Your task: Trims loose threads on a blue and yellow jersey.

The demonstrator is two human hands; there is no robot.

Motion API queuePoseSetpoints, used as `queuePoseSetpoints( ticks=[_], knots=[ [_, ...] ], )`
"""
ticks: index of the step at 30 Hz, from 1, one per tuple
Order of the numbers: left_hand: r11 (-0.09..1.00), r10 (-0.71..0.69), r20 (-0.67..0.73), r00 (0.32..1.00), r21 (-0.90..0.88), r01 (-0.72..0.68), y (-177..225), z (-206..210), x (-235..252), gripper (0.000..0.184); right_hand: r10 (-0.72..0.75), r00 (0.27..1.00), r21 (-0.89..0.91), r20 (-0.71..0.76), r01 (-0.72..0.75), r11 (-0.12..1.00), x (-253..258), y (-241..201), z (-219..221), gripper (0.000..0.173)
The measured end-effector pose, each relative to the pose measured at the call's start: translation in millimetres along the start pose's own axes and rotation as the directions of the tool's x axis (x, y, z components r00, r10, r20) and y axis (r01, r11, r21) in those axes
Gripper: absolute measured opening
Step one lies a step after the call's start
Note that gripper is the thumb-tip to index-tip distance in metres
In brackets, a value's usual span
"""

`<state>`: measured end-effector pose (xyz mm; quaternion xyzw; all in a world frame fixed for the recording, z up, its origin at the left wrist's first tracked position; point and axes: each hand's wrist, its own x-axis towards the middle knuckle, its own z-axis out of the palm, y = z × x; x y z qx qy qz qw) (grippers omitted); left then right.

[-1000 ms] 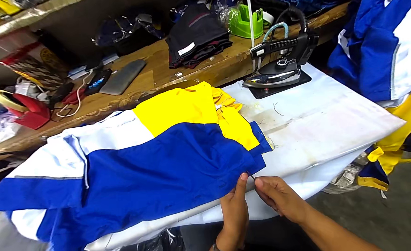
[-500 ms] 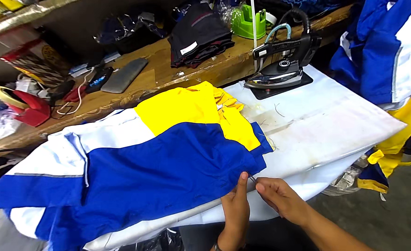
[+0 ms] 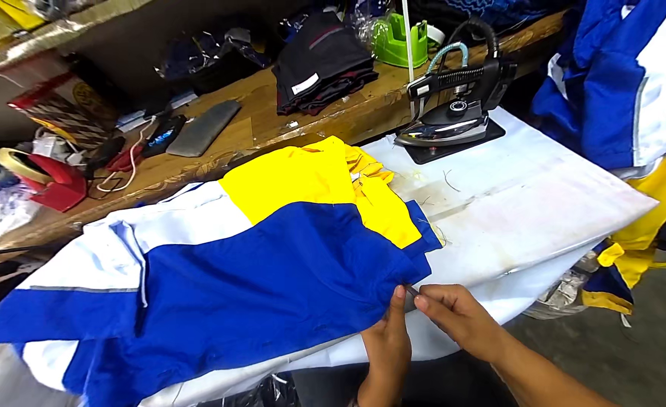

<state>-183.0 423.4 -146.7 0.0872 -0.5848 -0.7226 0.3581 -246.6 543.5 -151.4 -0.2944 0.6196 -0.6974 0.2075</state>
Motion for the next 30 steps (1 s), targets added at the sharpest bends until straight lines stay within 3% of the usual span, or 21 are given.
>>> queuePoseSetpoints(
  ticks=[3,13,19,24,30],
  knots=[
    [0.998,0.056,0.031,0.998,0.011,-0.056,-2.9,-2.1,-1.8,0.011,0.049,0.998,0.084,0.032,-0.052,0.995,-0.1,-3.0,-0.9,0.04],
    [0.991,-0.103,-0.008,0.995,-0.092,0.102,6.7,2.0,3.5,0.013,0.02,0.995,0.092,0.096,-0.029,0.995,2.1,1.4,1.6,0.037],
    [0.988,-0.071,-0.019,0.997,-0.137,0.068,2.9,-2.8,4.8,0.011,-0.011,0.997,0.097,0.08,0.003,0.995,6.0,5.1,6.0,0.038],
    [0.999,-0.027,-0.019,0.999,-0.046,0.026,3.3,-5.8,8.1,0.012,-0.027,0.997,-0.007,0.075,0.028,1.0,5.7,2.4,4.9,0.037],
    [0.998,0.02,0.024,1.0,0.059,-0.021,4.7,-8.9,6.3,0.011,0.006,0.998,0.054,0.059,-0.01,0.998,5.1,-3.5,5.3,0.037]
  ],
)
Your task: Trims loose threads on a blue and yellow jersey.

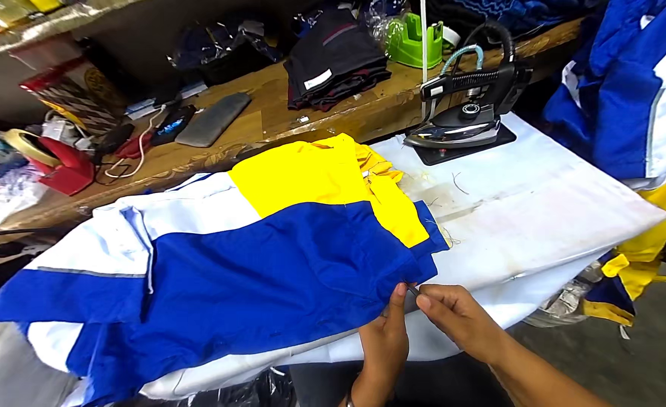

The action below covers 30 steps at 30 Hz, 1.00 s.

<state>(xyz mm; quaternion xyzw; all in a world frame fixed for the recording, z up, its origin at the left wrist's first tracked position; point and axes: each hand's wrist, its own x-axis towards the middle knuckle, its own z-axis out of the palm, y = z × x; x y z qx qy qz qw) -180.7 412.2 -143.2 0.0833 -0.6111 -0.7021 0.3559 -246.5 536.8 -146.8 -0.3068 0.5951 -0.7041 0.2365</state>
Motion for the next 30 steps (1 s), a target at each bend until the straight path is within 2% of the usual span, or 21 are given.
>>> queuePoseSetpoints(
  ticks=[4,11,16,20,24,28,30],
  knots=[
    [0.998,0.065,0.026,0.998,-0.016,-0.064,-2.8,-1.4,-3.4,0.011,0.021,1.0,0.065,0.001,-0.021,0.998,1.1,-2.8,3.4,0.038],
    [0.962,-0.144,-0.031,0.989,-0.24,0.133,6.4,7.0,-4.8,0.013,-0.012,1.0,0.065,0.019,0.011,0.998,-4.0,4.5,11.7,0.038],
    [0.939,-0.156,-0.056,0.986,-0.319,0.13,7.4,8.8,-4.7,0.013,-0.026,1.0,0.095,-0.007,0.027,0.995,-6.0,8.6,18.6,0.039],
    [0.945,-0.124,-0.038,0.992,-0.308,0.107,1.1,3.5,-5.8,0.013,-0.055,0.998,0.025,0.005,0.055,0.998,-2.8,7.1,12.9,0.041],
    [0.975,-0.06,-0.05,0.997,-0.219,0.048,-0.2,3.2,-5.6,0.01,-0.072,0.997,-0.025,0.01,0.072,0.997,-4.8,7.5,9.5,0.042],
    [0.954,-0.15,-0.038,0.988,-0.268,0.134,2.1,3.2,-6.0,0.012,-0.071,0.997,-0.058,0.019,0.072,0.996,-6.2,7.9,7.0,0.041],
    [0.956,-0.147,-0.029,0.989,-0.262,0.134,0.9,3.6,-6.2,0.013,-0.072,0.997,-0.064,0.021,0.074,0.995,-7.1,7.6,7.2,0.04]
  ],
)
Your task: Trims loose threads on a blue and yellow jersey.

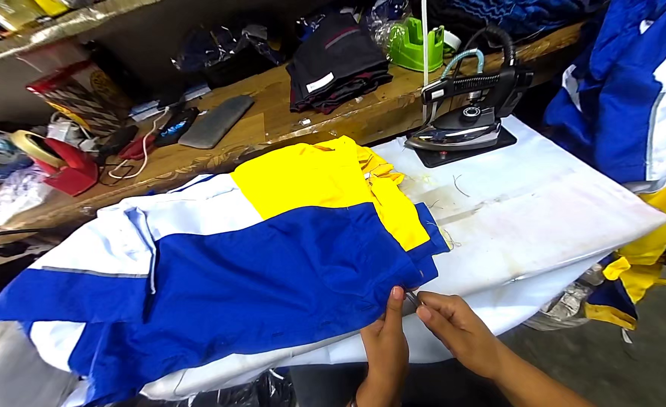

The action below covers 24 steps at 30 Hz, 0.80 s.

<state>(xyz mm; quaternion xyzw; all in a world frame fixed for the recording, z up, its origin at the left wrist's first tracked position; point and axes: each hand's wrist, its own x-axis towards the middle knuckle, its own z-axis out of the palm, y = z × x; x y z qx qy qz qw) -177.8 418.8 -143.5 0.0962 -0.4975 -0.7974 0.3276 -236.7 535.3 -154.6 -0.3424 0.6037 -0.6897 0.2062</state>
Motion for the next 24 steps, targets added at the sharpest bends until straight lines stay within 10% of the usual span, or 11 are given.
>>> queuePoseSetpoints(
  ticks=[24],
  knots=[
    [0.983,-0.102,-0.084,0.991,-0.164,0.087,3.5,10.3,-7.0,0.019,0.076,0.997,0.25,-0.022,-0.068,0.966,-0.9,2.1,17.3,0.041]
  ],
)
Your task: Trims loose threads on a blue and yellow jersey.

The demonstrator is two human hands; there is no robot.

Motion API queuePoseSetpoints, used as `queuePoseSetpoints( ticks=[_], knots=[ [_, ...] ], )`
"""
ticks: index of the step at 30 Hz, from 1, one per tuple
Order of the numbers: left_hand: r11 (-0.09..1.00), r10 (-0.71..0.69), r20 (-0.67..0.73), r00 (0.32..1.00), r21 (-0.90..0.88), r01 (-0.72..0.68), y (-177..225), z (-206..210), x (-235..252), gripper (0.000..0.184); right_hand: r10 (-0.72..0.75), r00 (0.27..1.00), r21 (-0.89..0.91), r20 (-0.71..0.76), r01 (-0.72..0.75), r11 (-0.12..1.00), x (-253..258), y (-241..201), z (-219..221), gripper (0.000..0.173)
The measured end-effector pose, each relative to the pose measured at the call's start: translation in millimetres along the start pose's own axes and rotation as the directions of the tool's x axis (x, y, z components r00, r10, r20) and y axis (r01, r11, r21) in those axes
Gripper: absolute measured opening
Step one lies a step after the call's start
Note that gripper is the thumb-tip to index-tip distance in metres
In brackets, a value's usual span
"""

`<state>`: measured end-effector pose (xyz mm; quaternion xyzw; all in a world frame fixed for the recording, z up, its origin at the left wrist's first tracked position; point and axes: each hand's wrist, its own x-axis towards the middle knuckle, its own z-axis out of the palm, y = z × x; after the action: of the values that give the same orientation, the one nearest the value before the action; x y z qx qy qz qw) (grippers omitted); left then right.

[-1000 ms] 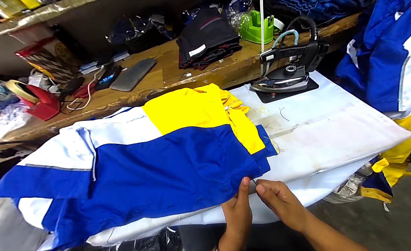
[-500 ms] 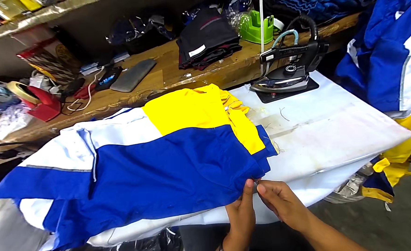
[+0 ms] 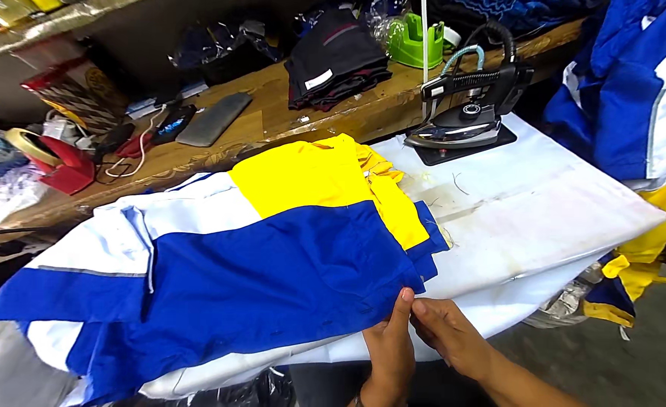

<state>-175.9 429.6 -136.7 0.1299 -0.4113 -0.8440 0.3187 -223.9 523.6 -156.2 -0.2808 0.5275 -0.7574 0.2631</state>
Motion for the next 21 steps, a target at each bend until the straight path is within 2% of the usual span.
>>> queuePoseSetpoints(
  ticks=[4,9,14,21],
  knots=[
    [1.0,0.022,0.016,1.0,-0.01,-0.022,-1.2,-3.0,1.2,0.017,-0.024,0.999,0.009,-0.023,0.024,1.0,1.2,-0.7,0.7,0.039],
    [0.995,0.081,0.061,0.995,0.052,-0.084,-3.7,-7.1,2.4,0.011,-0.067,0.998,-0.002,0.022,0.067,0.998,3.4,-6.0,0.6,0.037],
    [0.984,0.141,0.104,0.985,0.091,-0.15,-4.0,-11.1,5.3,0.013,-0.074,0.997,0.015,0.022,0.073,0.997,6.3,-7.9,0.3,0.038],
    [0.991,0.11,0.069,0.992,0.07,-0.115,5.2,-3.8,4.8,0.014,-0.056,0.998,-0.016,0.004,0.056,0.998,4.8,-8.0,3.1,0.038]
  ],
)
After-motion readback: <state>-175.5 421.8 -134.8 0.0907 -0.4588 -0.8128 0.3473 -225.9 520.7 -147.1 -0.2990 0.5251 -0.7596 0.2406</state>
